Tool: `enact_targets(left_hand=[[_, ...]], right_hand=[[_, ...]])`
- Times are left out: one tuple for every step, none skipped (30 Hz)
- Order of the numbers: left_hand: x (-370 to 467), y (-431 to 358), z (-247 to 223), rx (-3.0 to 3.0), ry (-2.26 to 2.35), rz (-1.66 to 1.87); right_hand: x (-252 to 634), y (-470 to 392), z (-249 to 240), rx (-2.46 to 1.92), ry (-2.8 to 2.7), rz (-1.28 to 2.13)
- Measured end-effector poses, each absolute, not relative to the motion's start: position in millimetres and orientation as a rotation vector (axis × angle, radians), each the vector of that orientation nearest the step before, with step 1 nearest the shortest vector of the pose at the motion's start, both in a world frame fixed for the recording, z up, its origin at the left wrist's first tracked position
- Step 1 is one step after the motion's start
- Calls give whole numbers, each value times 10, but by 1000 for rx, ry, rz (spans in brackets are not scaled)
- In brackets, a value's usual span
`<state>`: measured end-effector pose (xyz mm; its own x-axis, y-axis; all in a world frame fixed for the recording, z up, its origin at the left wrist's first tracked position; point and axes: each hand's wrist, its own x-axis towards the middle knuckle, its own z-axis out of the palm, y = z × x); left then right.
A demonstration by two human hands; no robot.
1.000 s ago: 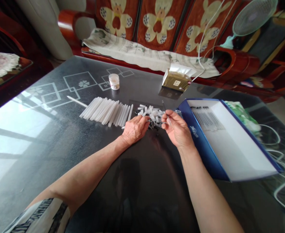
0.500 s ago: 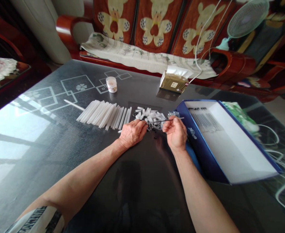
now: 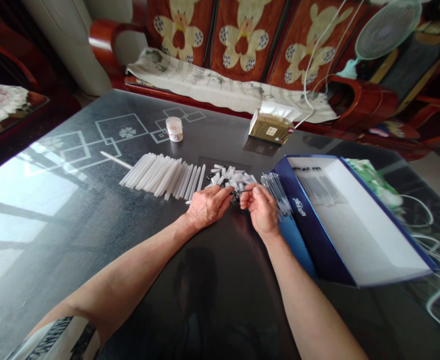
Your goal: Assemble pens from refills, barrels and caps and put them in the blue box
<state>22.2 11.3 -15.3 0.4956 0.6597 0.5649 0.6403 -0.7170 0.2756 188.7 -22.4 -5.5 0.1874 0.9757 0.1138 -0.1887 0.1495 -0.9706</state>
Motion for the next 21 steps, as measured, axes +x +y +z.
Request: enact_targets(left_hand=[[219, 111, -156, 2694, 1159, 1040], [216, 110, -158, 2695, 1158, 1041], [213, 109, -159, 2692, 1171, 1039], [211, 109, -159, 2686, 1195, 1035], [210, 109, -157, 2679, 1225, 1024], [210, 109, -154, 2676, 1254, 1008], [212, 108, -150, 2679, 1275, 985], [214, 107, -145, 2686, 1287, 963], [217, 106, -140, 2696, 1290, 944], [220, 106, -136, 2705, 1283, 933], [222, 106, -134, 2713, 1269, 928], [224, 106, -132, 2719, 1251, 928], [225, 106, -133, 2722, 1231, 928], [225, 107, -135, 2725, 1211, 929], [225, 108, -139, 2728, 1192, 928], [226, 108, -144, 2730, 1178, 926], [227, 108, -149, 2733, 1168, 925], [228, 107, -155, 2737, 1159, 927], [230, 106, -160, 2741, 1149, 930], [232, 104, -164, 2742, 1140, 933], [234, 103, -168, 2739, 1131, 935]], right_hand=[[1869, -233, -63, -1072, -1042, 1090], [1856, -238, -69, -1105, -1086, 1098], [1849, -237, -75, -1132, -1115, 1097], [1850, -231, -78, -1144, -1116, 1089], [1860, -218, -79, -1136, -1084, 1078], [1878, -201, -78, -1112, -1024, 1069], [1901, -182, -76, -1080, -953, 1065], [1927, -162, -74, -1051, -883, 1065], [1951, -143, -73, -1030, -823, 1071], [1971, -128, -73, -1016, -776, 1081], [1985, -118, -74, -1007, -742, 1098], [1992, -112, -75, -1000, -717, 1117], [1991, -111, -77, -994, -700, 1133], [1984, -114, -78, -989, -691, 1145], [1972, -120, -78, -983, -689, 1151], [1956, -130, -79, -978, -692, 1155], [1937, -141, -80, -977, -701, 1158], [1917, -153, -83, -982, -716, 1162], [1896, -165, -87, -995, -739, 1168], [1874, -177, -94, -1018, -773, 1172], [1854, -187, -101, -1051, -817, 1169]])
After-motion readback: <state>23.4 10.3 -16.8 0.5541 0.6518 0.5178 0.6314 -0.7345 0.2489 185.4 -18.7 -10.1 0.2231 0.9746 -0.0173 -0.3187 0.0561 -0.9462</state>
